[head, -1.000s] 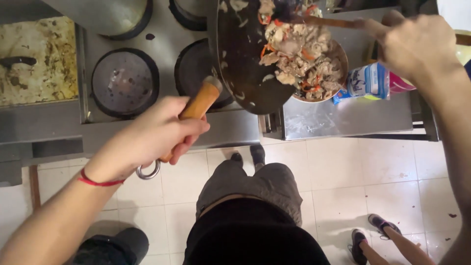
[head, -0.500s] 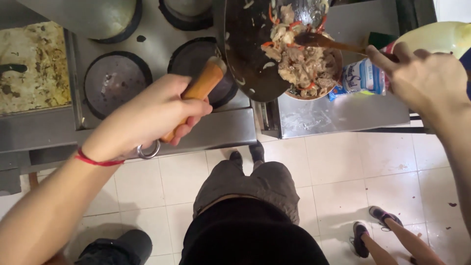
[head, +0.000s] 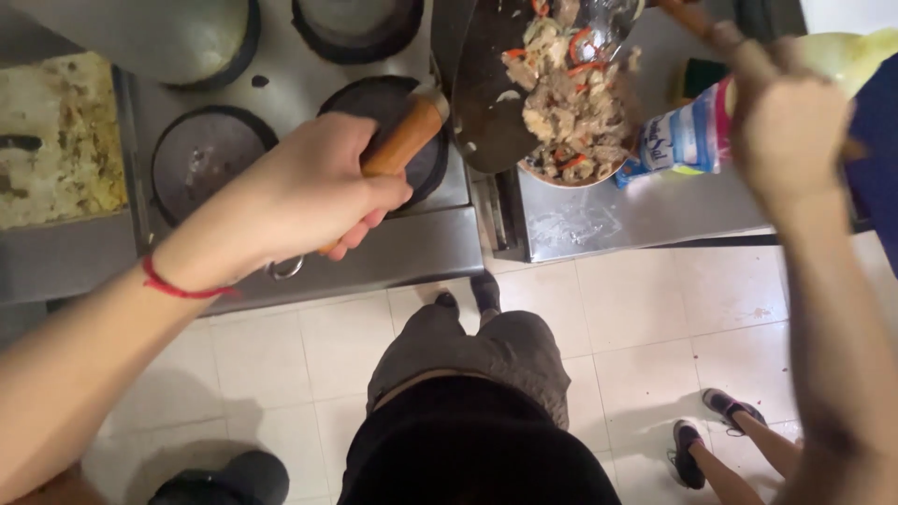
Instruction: Stir-frying a mixture of meat and vegetables in a wok and then transferring the cooked food into a bowl.
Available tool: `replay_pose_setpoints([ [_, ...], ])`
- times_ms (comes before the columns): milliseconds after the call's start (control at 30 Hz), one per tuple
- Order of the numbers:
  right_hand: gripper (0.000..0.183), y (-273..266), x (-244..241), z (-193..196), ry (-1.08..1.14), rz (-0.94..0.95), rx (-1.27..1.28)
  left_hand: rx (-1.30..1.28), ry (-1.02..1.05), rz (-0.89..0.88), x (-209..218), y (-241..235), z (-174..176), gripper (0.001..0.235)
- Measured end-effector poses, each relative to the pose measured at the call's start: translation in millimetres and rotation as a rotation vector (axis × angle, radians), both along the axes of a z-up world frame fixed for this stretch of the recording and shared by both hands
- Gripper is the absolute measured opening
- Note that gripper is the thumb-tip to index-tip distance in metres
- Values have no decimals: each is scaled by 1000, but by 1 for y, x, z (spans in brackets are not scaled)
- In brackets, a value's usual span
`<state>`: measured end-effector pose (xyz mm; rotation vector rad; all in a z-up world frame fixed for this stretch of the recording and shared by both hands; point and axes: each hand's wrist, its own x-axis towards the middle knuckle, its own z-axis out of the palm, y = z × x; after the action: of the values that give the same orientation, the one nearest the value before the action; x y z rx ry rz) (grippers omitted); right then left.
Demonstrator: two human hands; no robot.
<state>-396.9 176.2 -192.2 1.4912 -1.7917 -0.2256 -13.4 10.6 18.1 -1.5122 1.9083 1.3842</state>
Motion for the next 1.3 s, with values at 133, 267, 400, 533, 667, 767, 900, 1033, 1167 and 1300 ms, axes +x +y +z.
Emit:
replay_pose_setpoints([
  [133,46,-1,29,-24,-502,70,10,-23,-16,8,0,2,2,7],
  [267,68,26,53,-61,-366,37,21,-12,-5,9,-1,0,-3,7],
  [400,66,49,65,-80,-482,-29,20,-23,36,-25,0,-2,-10,12],
  [533,72,61,75,-84,-517,-39,-9,-35,59,-43,1,-1,-13,11],
  [667,72,73,88,-84,-404,-91,9,-42,48,-28,3,0,-11,10],
  [767,76,84,97,-90,-360,-123,-14,-90,48,-68,5,2,-9,9],
  [900,62,76,98,-76,-519,-115,-100,-118,67,-77,7,1,-6,12],
  [1033,80,41,96,-73,-812,-201,-183,-125,104,-68,9,5,-1,16],
  [1167,63,48,104,-88,-868,-90,-223,-118,107,-54,11,9,8,19],
  [1300,66,79,128,-96,-1005,-125,-212,-145,74,-72,15,9,11,12],
])
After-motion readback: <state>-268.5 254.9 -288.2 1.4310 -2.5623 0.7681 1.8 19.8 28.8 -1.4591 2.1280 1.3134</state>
